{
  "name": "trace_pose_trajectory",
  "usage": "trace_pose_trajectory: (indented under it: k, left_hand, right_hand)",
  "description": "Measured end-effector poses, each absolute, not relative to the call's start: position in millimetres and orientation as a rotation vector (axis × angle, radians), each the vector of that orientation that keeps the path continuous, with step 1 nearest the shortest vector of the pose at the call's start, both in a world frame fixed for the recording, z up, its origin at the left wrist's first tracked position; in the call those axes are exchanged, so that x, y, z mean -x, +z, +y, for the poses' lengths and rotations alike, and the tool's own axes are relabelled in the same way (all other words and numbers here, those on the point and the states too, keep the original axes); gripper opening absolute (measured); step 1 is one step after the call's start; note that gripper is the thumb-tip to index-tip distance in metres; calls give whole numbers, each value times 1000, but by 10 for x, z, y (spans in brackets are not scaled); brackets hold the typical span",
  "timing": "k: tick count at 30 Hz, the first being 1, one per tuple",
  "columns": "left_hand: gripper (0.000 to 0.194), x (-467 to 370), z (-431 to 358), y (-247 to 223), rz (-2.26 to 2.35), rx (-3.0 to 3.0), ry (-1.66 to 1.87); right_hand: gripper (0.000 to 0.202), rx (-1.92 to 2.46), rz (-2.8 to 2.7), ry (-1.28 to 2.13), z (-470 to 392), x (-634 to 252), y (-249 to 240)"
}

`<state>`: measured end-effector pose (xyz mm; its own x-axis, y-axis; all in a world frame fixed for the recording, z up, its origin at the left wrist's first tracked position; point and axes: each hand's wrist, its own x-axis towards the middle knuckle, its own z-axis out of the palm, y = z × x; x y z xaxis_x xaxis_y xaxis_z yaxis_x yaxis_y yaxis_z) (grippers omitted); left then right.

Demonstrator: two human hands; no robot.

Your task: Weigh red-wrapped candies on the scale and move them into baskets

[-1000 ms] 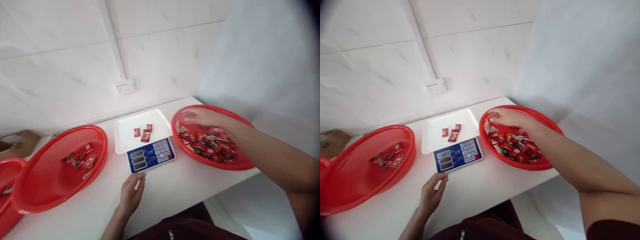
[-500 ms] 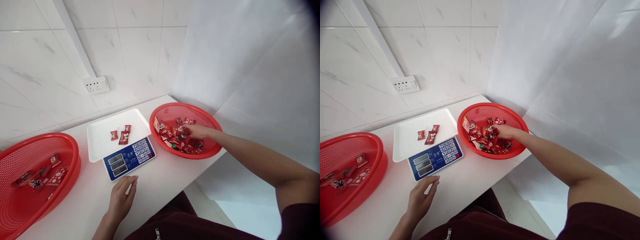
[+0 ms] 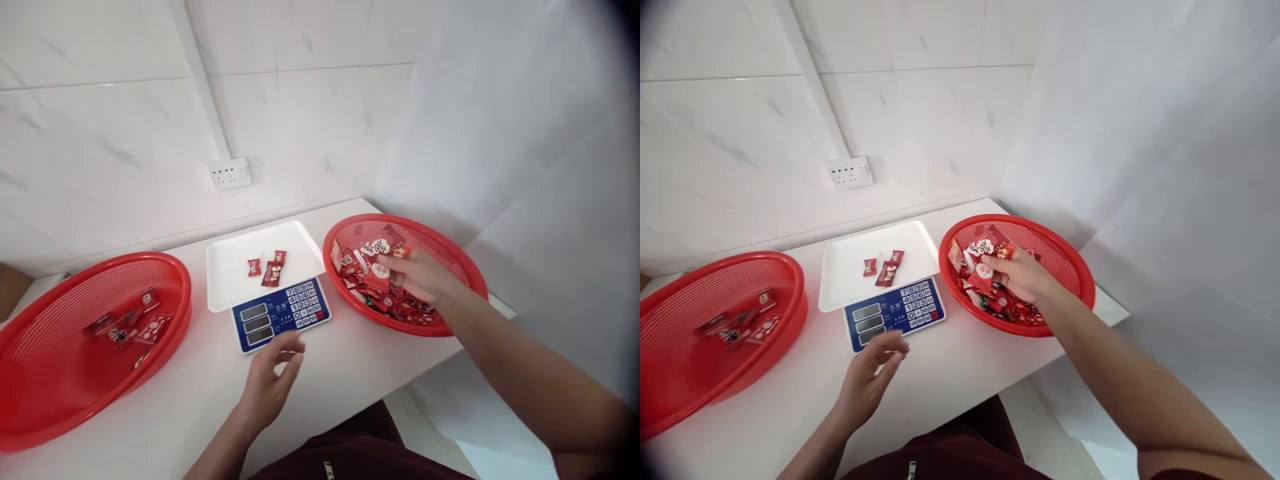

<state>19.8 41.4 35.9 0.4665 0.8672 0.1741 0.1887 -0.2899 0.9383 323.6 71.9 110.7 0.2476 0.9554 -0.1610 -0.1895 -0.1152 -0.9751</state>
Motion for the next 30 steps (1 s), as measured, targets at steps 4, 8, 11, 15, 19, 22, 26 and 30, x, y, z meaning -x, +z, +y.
trace_pose_trajectory:
  k: [4,8,11,15,19,22,26,30]
  left_hand:
    - [74,-449,364,529,662,-1327,822]
    - [75,-490,385,523,797,-1136,898]
    - [68,-392,413,451,916,-1044,890]
    - [65,-294,440,375,945,-944,926]
    - [57,-310,461,365,959,-922,1007]
    - [48,-347,469,378,974,-912,1103]
    - [46,-314,554,446,1022,-906,1207]
    - [33,-138,865,586,1125,-1059,1238]
  right_hand:
    - [41,1185,-875,1105,491,-2418,950]
    - [39,1169,-1067,1211,304,-1763,707]
    - [40,1132,-1104,1354,276,-1570,568]
    - [35,1157,-1382,1191,335,-1579,446]
    - [35,1258,-1530,923,383,-1596,371]
    - [33,1272,-1464,856,400,-1572,365]
    - [30,1275,-1228,1048,482,-1596,423]
    - [33,1141,-940,1190,741,-1704,524]
